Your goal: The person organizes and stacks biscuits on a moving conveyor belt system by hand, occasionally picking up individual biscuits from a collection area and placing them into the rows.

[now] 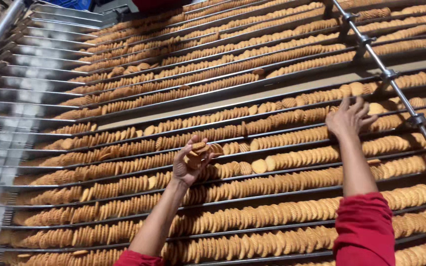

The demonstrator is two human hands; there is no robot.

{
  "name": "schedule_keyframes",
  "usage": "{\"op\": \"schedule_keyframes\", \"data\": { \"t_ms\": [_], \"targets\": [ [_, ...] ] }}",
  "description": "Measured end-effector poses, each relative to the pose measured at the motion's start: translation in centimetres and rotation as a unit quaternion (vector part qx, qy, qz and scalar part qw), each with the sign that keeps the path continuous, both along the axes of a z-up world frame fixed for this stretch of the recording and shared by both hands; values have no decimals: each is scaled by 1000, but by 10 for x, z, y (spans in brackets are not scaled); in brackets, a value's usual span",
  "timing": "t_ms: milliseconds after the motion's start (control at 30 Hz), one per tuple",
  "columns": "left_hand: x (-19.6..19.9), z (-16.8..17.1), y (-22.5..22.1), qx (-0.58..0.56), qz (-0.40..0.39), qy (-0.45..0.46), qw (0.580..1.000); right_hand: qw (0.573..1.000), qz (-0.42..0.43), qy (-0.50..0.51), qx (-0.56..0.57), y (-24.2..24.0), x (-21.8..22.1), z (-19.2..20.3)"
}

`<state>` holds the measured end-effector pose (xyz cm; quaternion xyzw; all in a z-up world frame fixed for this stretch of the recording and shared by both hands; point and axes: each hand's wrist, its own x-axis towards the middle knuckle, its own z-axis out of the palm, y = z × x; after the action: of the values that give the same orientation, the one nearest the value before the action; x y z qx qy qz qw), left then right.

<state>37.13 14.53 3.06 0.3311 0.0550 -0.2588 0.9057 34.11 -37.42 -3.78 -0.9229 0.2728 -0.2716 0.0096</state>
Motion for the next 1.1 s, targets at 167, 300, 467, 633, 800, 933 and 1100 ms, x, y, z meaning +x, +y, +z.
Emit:
{"op": "schedule_keyframes", "data": {
  "t_ms": [167, 300, 467, 633, 800, 933, 1100],
  "targets": [
    [-8, -13, 26, 160, 3, -53, 986, 947, 184, 120, 233, 144, 8, 46],
    [-7, -19, 18, 500, -15, -270, 823, 913, 177, 349, 112, 243, 11, 59],
    [10, -14, -19, 763, -154, -472, 413, 933, 136, 332, 10, 280, 3, 45],
    [23, -30, -40, 749, -222, -523, 340, 922, 80, 365, 104, 294, 9, 53],
    [25, -20, -36, 731, -241, -546, 331, 918, 70, 327, 213, 311, 1, 61],
    [15, 1, 0, 690, -176, -499, 494, 911, 48, 328, 244, 316, 9, 56],
    [-18, 24, 87, 379, -128, -151, 904, 917, 38, 306, 253, 307, 5, 49]
  ]
}}
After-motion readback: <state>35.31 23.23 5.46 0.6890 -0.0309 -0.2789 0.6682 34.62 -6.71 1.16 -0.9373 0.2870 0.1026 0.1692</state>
